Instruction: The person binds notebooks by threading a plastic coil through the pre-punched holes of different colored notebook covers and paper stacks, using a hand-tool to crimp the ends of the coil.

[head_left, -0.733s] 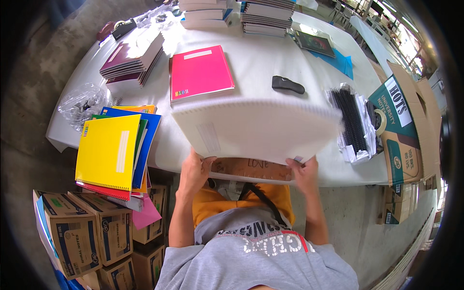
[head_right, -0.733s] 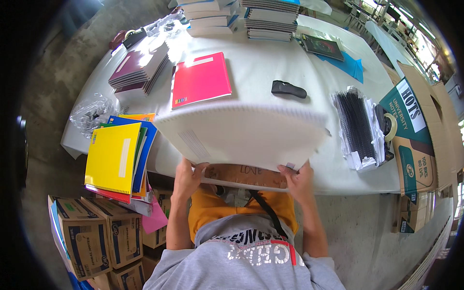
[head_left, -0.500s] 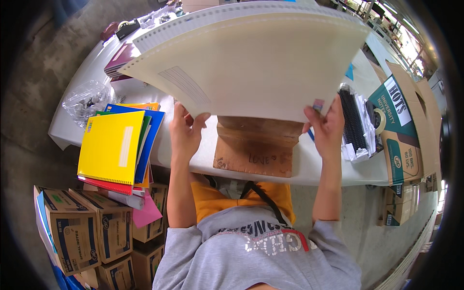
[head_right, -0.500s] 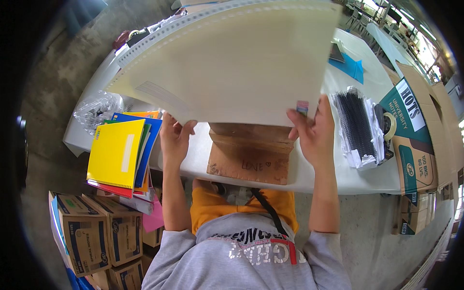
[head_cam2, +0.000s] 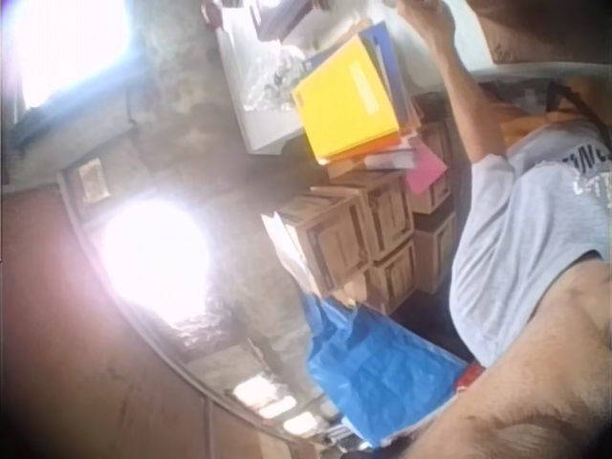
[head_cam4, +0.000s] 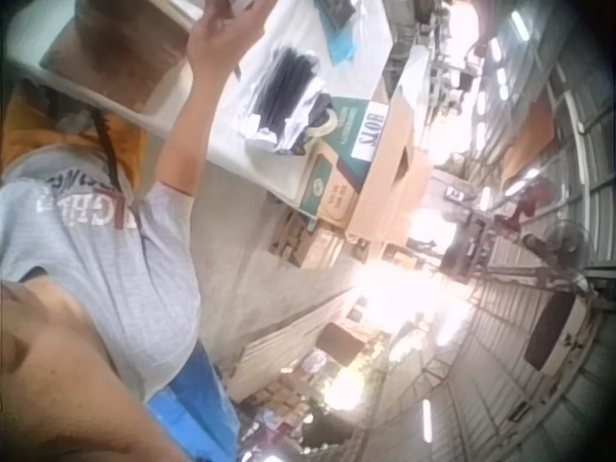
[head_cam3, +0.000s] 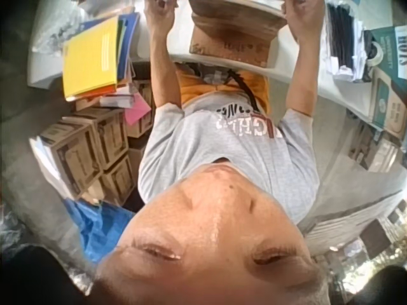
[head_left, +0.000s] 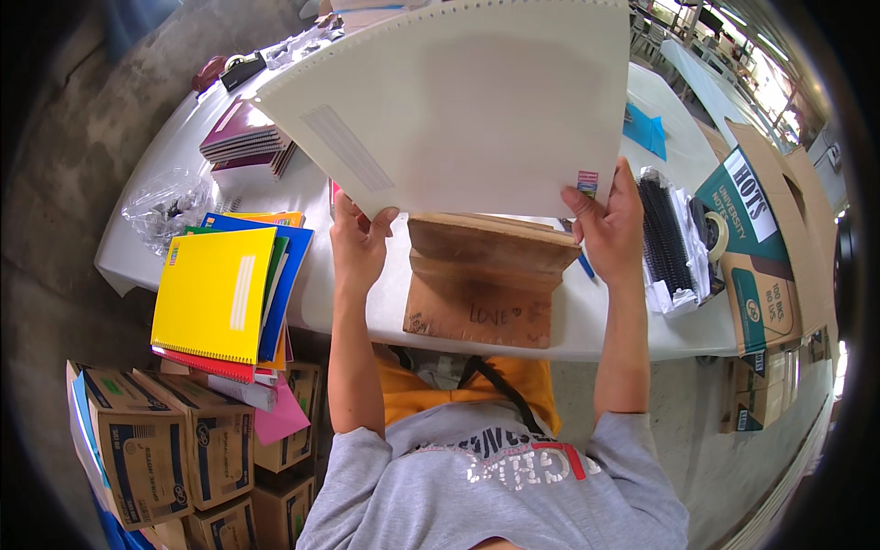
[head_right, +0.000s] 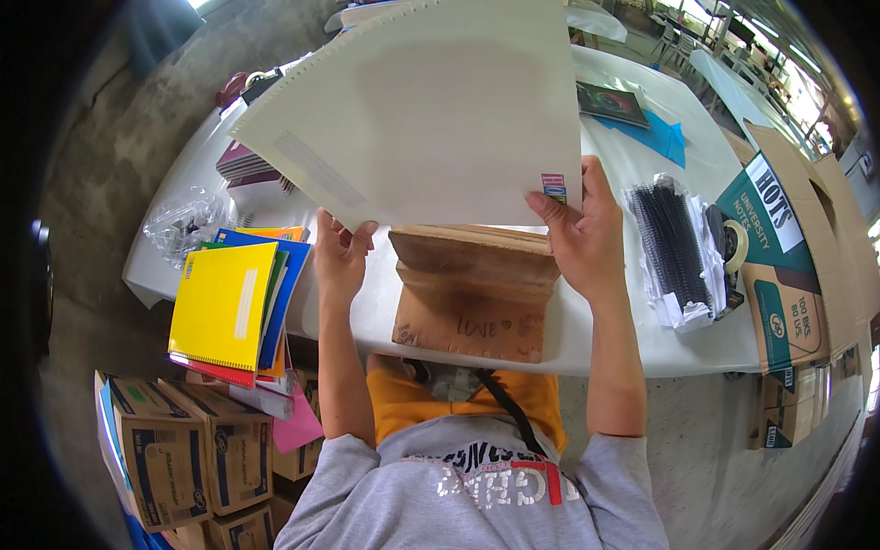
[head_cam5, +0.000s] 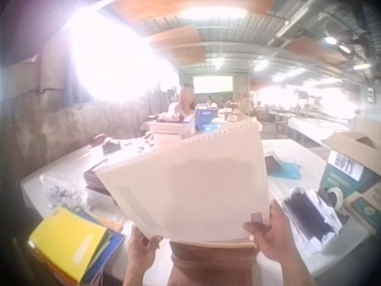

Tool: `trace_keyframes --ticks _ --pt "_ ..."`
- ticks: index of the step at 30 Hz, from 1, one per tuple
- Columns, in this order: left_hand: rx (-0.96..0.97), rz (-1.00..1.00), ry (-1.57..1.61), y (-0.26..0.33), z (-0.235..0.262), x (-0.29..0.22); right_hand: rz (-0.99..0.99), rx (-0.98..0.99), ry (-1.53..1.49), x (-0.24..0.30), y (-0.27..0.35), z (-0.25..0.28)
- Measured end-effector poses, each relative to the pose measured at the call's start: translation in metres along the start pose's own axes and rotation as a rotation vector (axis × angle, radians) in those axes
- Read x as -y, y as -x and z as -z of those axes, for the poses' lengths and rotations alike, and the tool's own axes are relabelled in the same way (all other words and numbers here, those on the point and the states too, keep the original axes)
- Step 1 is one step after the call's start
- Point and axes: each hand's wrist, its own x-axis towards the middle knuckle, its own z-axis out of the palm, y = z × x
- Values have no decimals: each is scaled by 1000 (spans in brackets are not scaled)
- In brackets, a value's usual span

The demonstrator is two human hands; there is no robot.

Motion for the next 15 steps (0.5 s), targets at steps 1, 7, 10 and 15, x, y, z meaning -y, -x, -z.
trace_keyframes --ticks 1,7,10,15 --pt "3 -3 -1 0 -2 3 12 -14 24 -6 0 0" --pt "77 -1 -133 19 -1 40 -175 122 48 -37 23 14" --pt "144 14 -447 36 5 53 -245 149 -130 -63 39 41" --pt "112 62 -358 49 13 67 -305 -87 -16 -95 -2 100"
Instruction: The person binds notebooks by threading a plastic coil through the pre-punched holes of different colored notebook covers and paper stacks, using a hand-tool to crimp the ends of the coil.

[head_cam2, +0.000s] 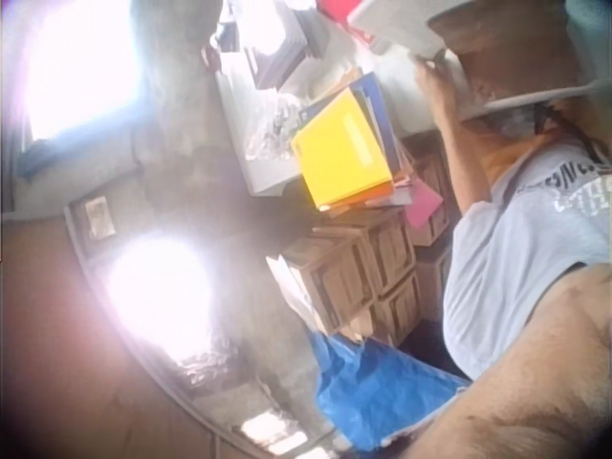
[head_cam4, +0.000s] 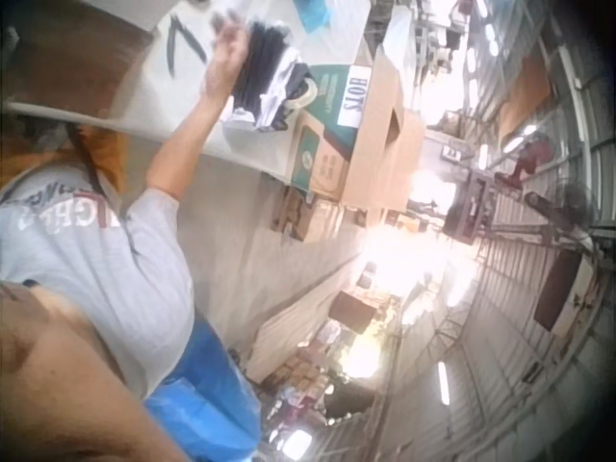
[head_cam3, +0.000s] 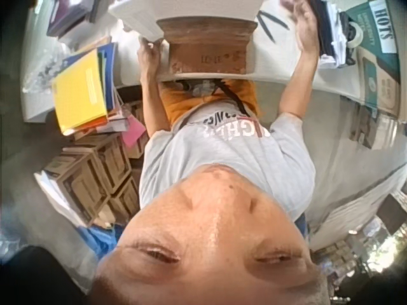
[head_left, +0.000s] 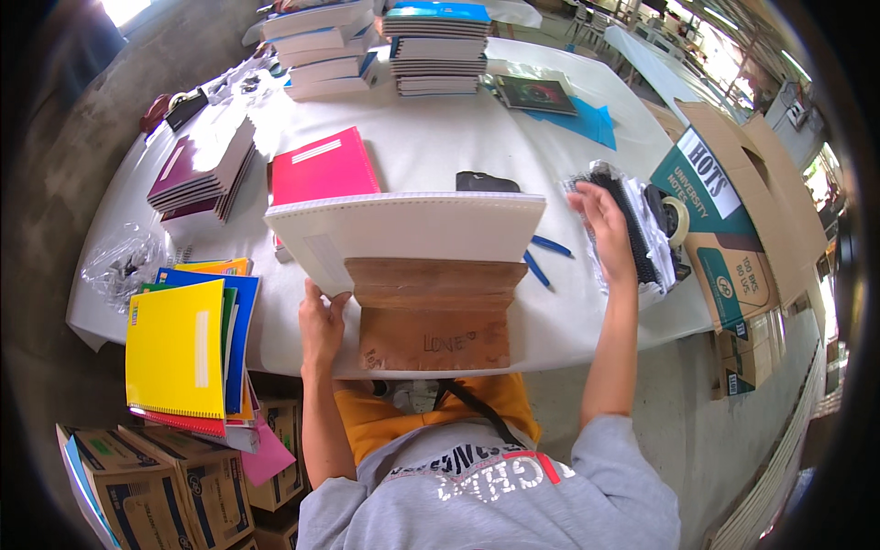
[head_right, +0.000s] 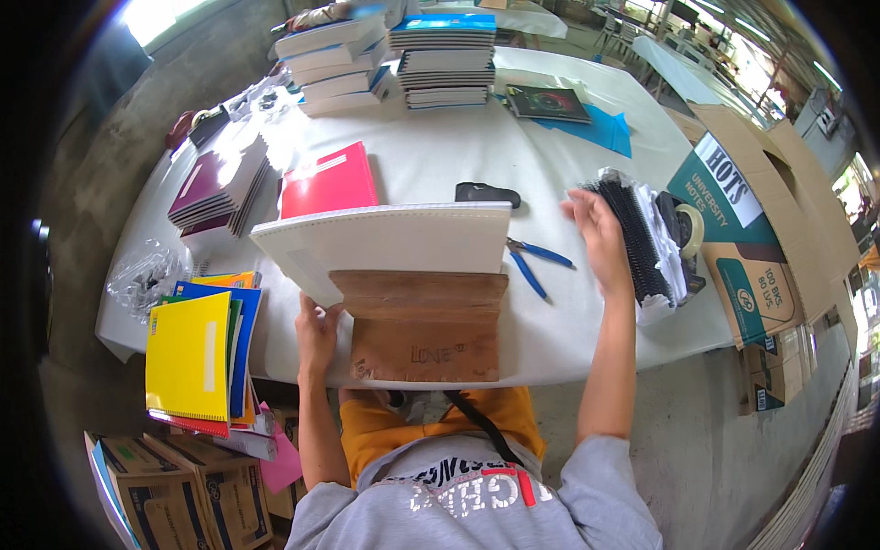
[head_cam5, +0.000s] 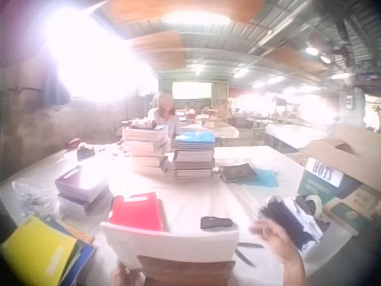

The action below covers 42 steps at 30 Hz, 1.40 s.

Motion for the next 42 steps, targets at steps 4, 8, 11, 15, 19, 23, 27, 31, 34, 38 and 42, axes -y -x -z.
trace_keyframes --ticks 4,8,11,15,19,23,27,31,34,38,42 --pt "-47 -116 -165 -8 -6 -2 -90 -225 1074 -89 -61 44" --pt "-31 -84 -274 -15 3 8 -28 -68 1389 -114 -67 37" --pt "22 63 -144 -24 14 6 -197 -45 1265 -59 -58 30" --pt "-205 -145 -385 -24 34 -47 80 4 888 22 -41 29" --pt "-504 -510 -443 -18 -3 -130 234 123 581 95 1 3" --pt "-161 -545 -483 -31 -67 -197 431 151 474 99 10 -8" --pt "-229 -599 -419 -38 -89 -193 506 125 416 98 12 -26" --pt "-360 -610 -326 -29 -93 -185 484 183 434 96 13 -30" --pt "-292 -626 -351 -29 -89 -188 537 153 294 90 12 -37" --pt "-237 -622 -317 -28 -83 -191 586 201 335 90 15 -42" --pt "-275 -646 -368 -30 -82 -193 466 372 143 85 13 -36"
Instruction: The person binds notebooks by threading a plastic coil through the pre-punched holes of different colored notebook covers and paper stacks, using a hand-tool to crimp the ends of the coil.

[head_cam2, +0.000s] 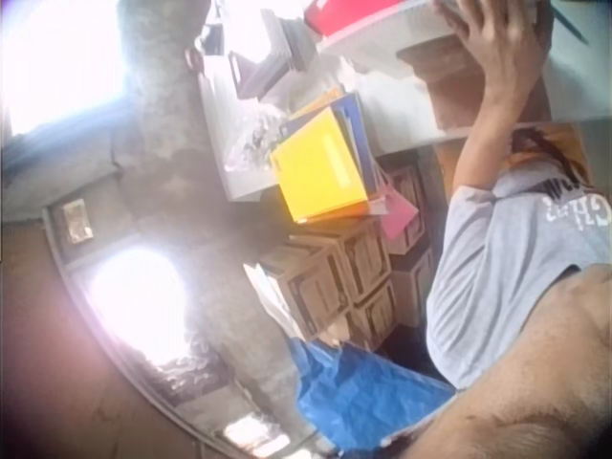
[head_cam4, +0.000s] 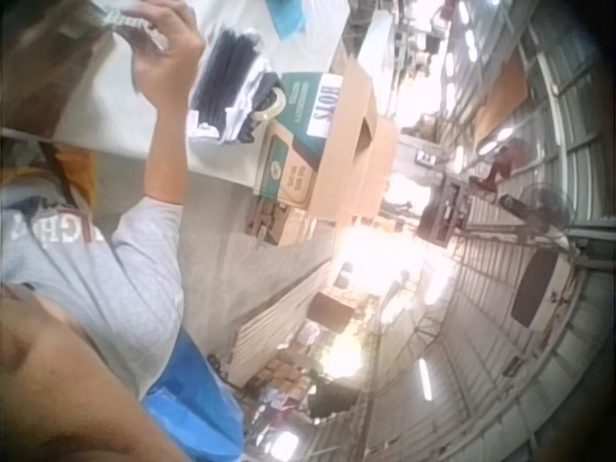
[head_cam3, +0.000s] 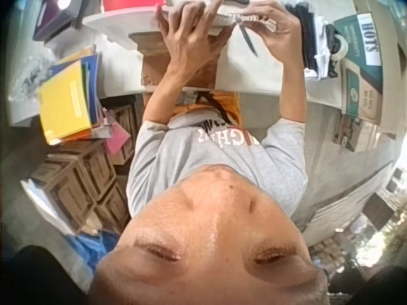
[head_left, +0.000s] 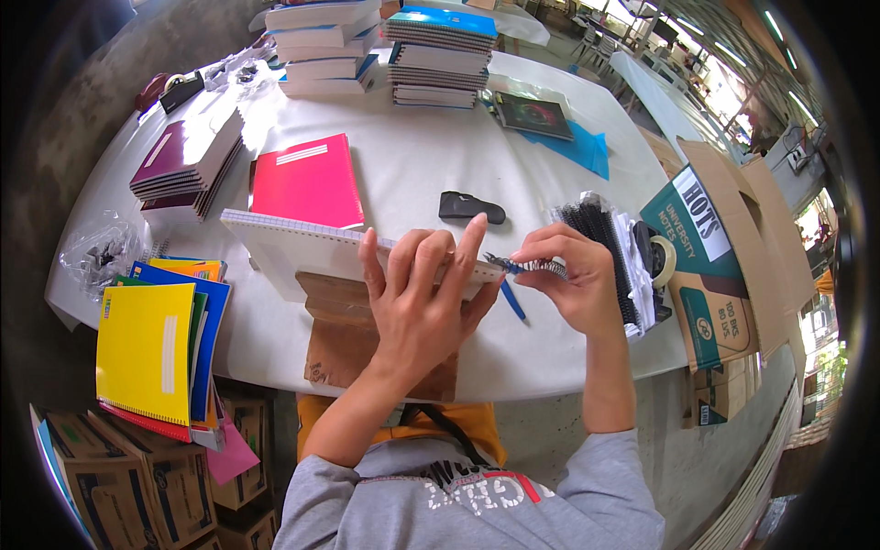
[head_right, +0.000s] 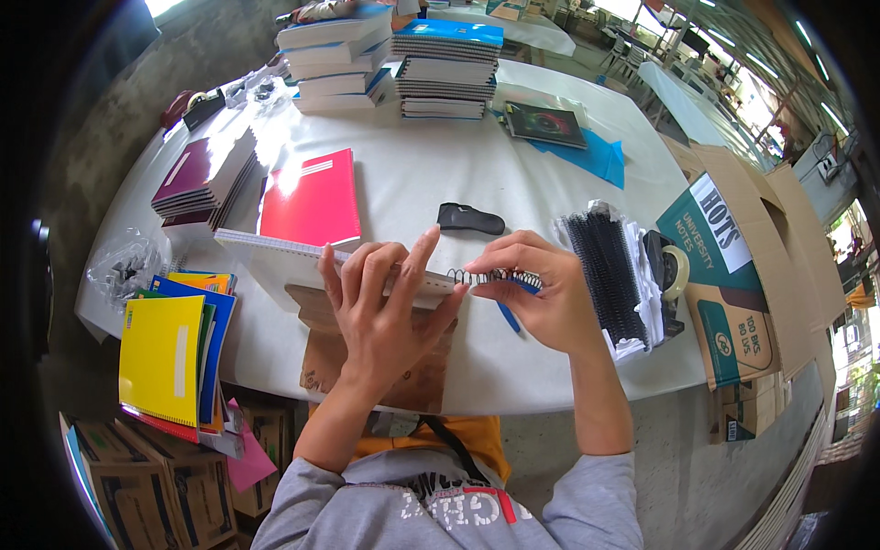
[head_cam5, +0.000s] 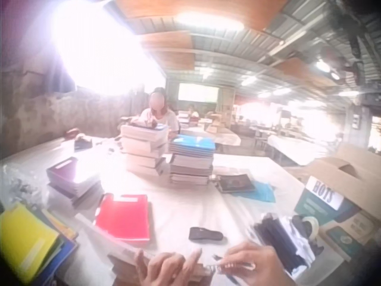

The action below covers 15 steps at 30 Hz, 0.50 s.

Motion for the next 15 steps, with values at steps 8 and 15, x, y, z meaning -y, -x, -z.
trace_keyframes --ticks 8,15 --pt "-13 -67 -34 3 -5 6 -15 220 -141 -12 -9 15" --pt "13 33 -70 -8 17 18 -390 176 -8 32 -12 -3"
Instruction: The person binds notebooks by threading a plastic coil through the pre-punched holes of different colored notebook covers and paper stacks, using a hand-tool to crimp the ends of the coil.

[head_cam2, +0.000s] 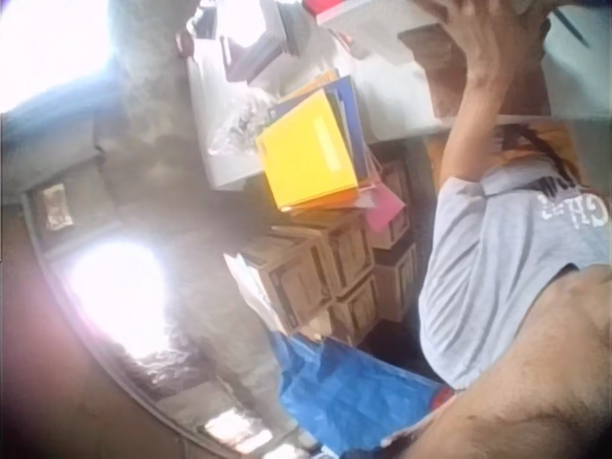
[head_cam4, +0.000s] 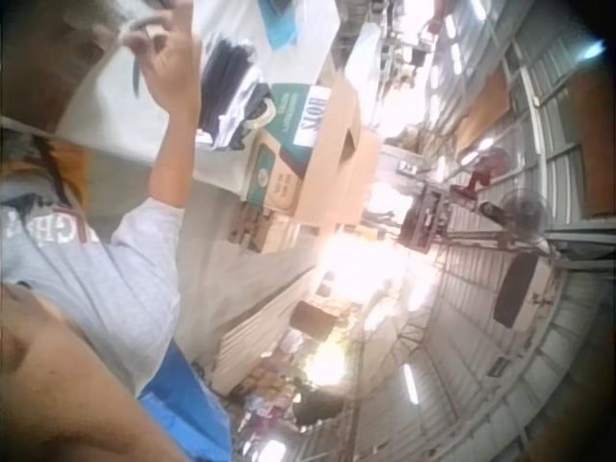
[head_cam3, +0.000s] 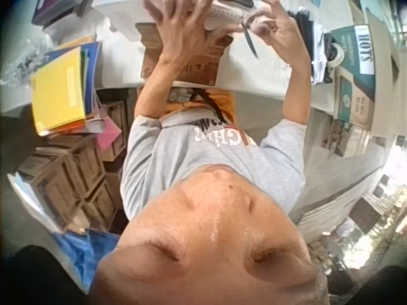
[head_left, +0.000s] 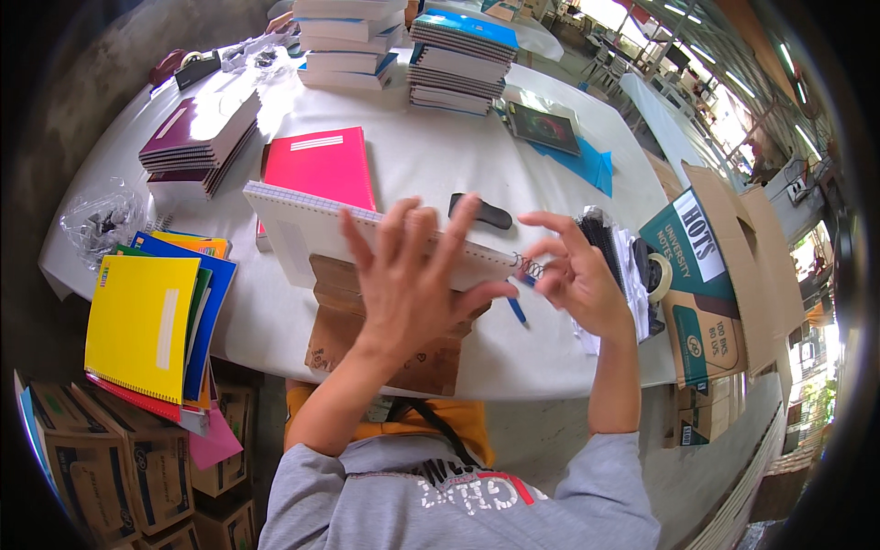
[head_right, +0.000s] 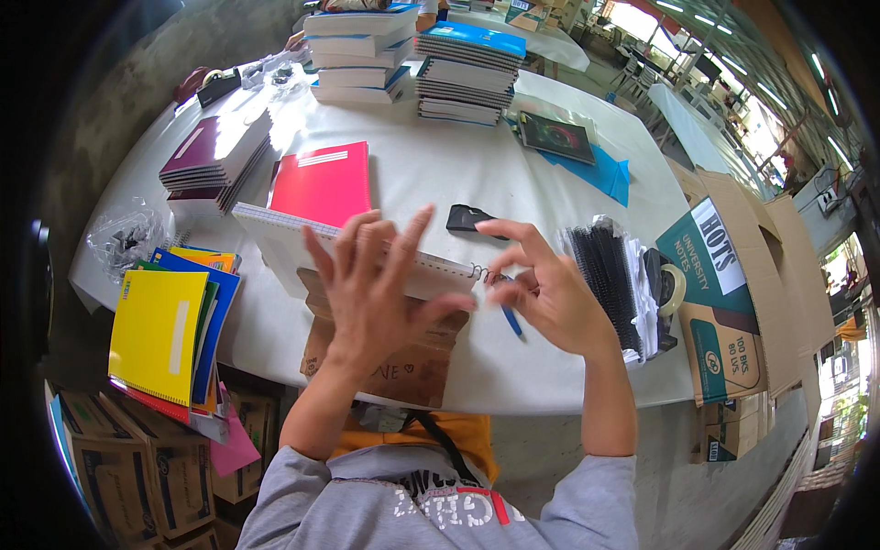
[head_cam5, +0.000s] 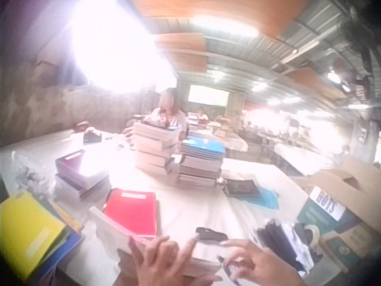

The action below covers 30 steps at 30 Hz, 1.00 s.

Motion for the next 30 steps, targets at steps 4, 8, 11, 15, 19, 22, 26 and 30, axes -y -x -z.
trace_keyframes --ticks 4,8,11,15,19,22,26,30 --pt "-22 17 80 4 2 19 393 -196 200 -16 4 -9" --pt "-77 17 191 6 -2 20 185 38 136 -18 7 0" --pt "-46 -12 228 5 0 28 -88 357 -130 -7 -10 11" --pt "-23 -57 264 5 9 41 1 371 2 -48 -68 23" --pt "-1 -92 295 10 13 44 65 219 671 -155 -116 26" --pt "37 -74 231 10 11 36 147 68 964 -234 -125 2" --pt "25 10 202 7 15 19 -132 -112 738 -203 -132 2" --pt "70 113 172 12 17 15 202 -140 -752 -83 -84 -11"
